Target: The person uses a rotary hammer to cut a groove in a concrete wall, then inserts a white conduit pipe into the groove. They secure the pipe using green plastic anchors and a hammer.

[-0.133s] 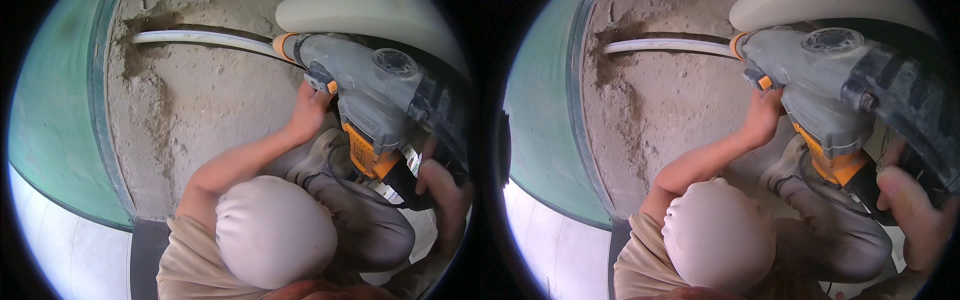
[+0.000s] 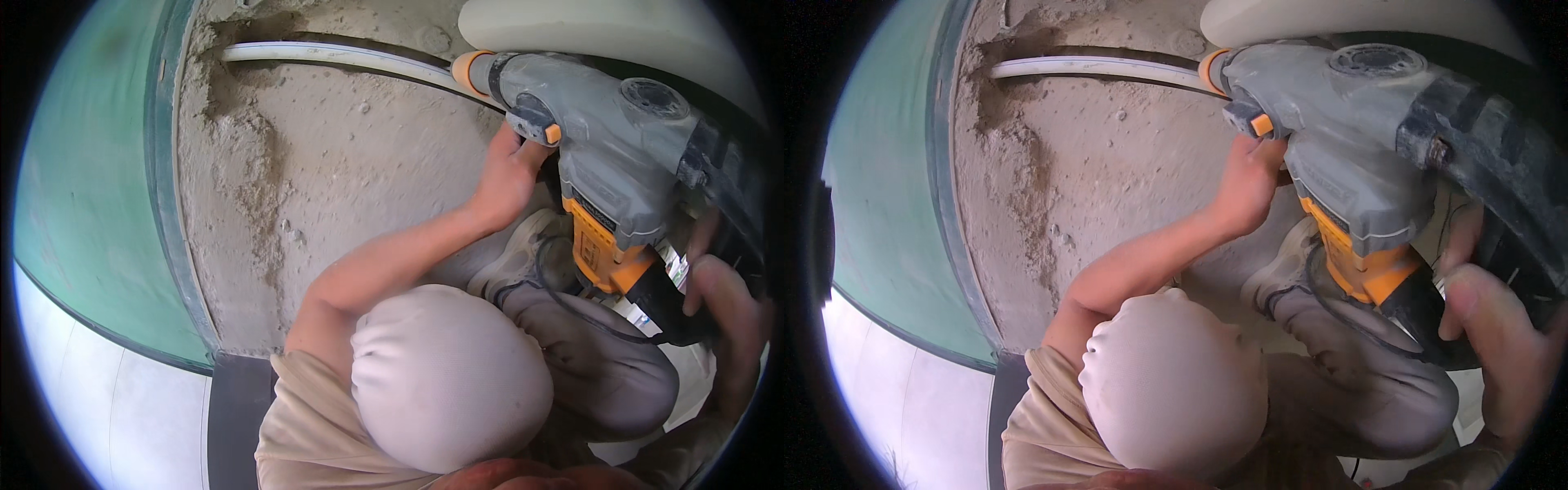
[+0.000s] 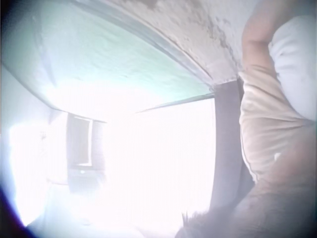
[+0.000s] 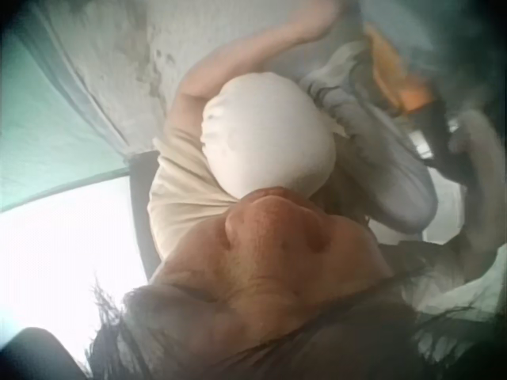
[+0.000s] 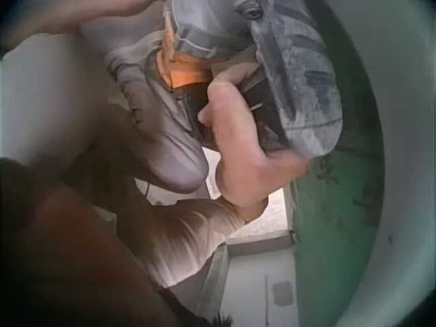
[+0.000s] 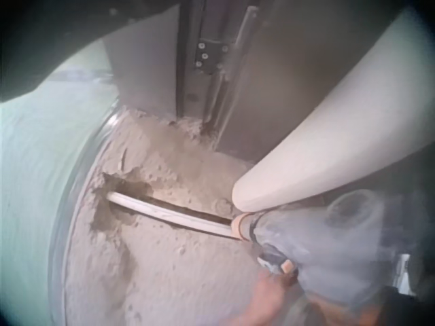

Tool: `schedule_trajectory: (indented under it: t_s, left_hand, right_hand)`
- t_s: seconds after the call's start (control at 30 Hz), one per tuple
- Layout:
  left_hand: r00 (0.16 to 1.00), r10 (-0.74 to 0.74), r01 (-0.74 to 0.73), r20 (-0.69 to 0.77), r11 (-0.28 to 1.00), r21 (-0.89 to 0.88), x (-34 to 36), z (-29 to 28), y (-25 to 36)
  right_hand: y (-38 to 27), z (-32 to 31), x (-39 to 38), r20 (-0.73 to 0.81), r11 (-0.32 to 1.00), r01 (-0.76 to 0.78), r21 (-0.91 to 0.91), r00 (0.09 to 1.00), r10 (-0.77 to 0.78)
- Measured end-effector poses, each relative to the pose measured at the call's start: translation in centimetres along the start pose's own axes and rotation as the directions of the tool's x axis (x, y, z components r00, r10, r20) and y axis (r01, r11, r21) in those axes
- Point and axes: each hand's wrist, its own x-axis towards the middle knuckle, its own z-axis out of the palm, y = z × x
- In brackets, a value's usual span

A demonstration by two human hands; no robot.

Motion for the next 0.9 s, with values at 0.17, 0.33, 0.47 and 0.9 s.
schedule_trajectory:
  t_s: [0.17, 0.33, 0.47, 0.9]
  left_hand:
    - [0.995, 0.088, -0.086, -0.04, 0.995, 0.041, 0.2, -0.1, 0.5]
    - [0.984, 0.166, -0.162, -0.062, 0.985, 0.064, 0.6, 0.1, 0.1]
    - [0.989, 0.147, -0.147, -0.009, 0.989, 0.032, 0.4, 1.6, 0.0]
    - [0.99, 0.129, -0.133, -0.057, 0.988, -0.078, 0.5, 0.7, 0.1]
  right_hand:
    - [0.0, -0.4, 0.3, 0.02, 0.998, -0.033, 0.05, 0.999, 0.032]
    - [0.0, 0.4, -0.5, -0.104, 0.982, -0.108, 0.155, 0.987, 0.125]
    - [-1.3, 0.0, -1.1, -0.072, 0.981, -0.055, 0.186, 0.995, 0.069]
    - [-1.7, 0.1, 0.4, 0.036, 0.995, -0.047, 0.09, 0.998, 0.044]
